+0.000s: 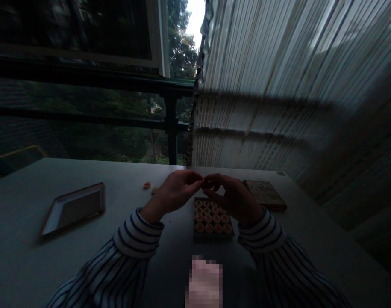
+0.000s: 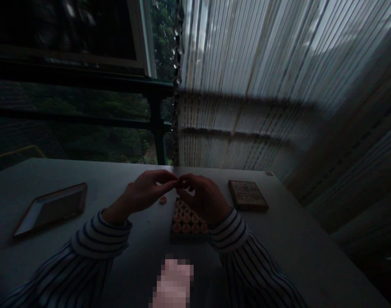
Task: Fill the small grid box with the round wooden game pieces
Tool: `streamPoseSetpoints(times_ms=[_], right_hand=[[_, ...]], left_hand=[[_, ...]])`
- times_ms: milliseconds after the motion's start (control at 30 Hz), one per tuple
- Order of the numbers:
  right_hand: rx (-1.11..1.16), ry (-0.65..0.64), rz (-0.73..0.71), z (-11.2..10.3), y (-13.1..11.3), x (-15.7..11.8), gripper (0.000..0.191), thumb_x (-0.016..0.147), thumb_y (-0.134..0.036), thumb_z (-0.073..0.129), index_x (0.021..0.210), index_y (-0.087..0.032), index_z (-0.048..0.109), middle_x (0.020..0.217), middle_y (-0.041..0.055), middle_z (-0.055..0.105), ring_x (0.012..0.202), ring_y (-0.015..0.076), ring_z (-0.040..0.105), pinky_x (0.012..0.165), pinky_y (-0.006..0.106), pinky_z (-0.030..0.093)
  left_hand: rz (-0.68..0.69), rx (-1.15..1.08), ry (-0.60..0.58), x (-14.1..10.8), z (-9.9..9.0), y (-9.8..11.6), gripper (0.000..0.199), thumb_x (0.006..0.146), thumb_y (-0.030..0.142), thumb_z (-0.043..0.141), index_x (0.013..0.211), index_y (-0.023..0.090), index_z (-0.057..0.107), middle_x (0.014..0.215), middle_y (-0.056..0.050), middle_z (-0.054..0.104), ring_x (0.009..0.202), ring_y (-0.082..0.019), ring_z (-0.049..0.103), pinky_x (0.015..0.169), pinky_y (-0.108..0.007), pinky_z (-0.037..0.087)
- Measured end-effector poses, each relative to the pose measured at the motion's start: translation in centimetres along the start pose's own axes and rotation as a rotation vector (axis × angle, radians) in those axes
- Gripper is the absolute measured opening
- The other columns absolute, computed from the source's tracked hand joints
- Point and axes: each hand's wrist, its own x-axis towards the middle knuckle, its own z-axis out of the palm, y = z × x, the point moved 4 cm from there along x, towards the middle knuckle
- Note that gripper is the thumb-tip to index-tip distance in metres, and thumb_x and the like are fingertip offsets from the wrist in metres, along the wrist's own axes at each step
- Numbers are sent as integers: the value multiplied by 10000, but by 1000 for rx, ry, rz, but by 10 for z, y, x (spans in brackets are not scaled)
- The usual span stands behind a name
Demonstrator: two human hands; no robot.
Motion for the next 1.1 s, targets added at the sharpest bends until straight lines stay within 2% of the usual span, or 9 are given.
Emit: streamPoseSetpoints(times_ms=[333, 700, 833, 1100], right_hand=[[-81, -32, -28, 4, 1, 0, 161, 743, -254, 569, 896, -206, 579, 820, 17, 630, 712, 123, 551, 680, 275, 412], [-140, -64, -25, 4, 0, 0, 170, 758, -303, 556, 895, -216, 608, 769, 20, 639, 707, 133, 557, 673, 284, 388], [-149, -72, -21, 5, 3, -1, 163, 752, -254, 559, 905, -222, 603, 785, 9, 646, 697, 128, 562, 671, 277, 387], [-198, -92, 12, 5, 6, -1, 151, 772, -272, 526, 891, -206, 591, 767, 15, 649, 685, 126, 570, 662, 267, 392]], left_hand=[[27, 47, -12, -1, 1, 1, 204, 777, 258, 480, 836, 156, 647, 809, -39, 672, 731, -142, 600, 658, -247, 457], [39, 94, -66, -2, 3, 0, 219, 791, 251, 459, 850, 165, 651, 824, -42, 674, 727, -143, 593, 695, -263, 448], [38, 124, -52, -1, 3, -2, 227, 794, 248, 447, 872, 168, 644, 829, -41, 671, 730, -142, 592, 691, -257, 440], [40, 357, -81, -6, 6, -15, 270, 815, 291, 396, 909, 181, 624, 845, -65, 660, 742, -172, 597, 624, -262, 416]])
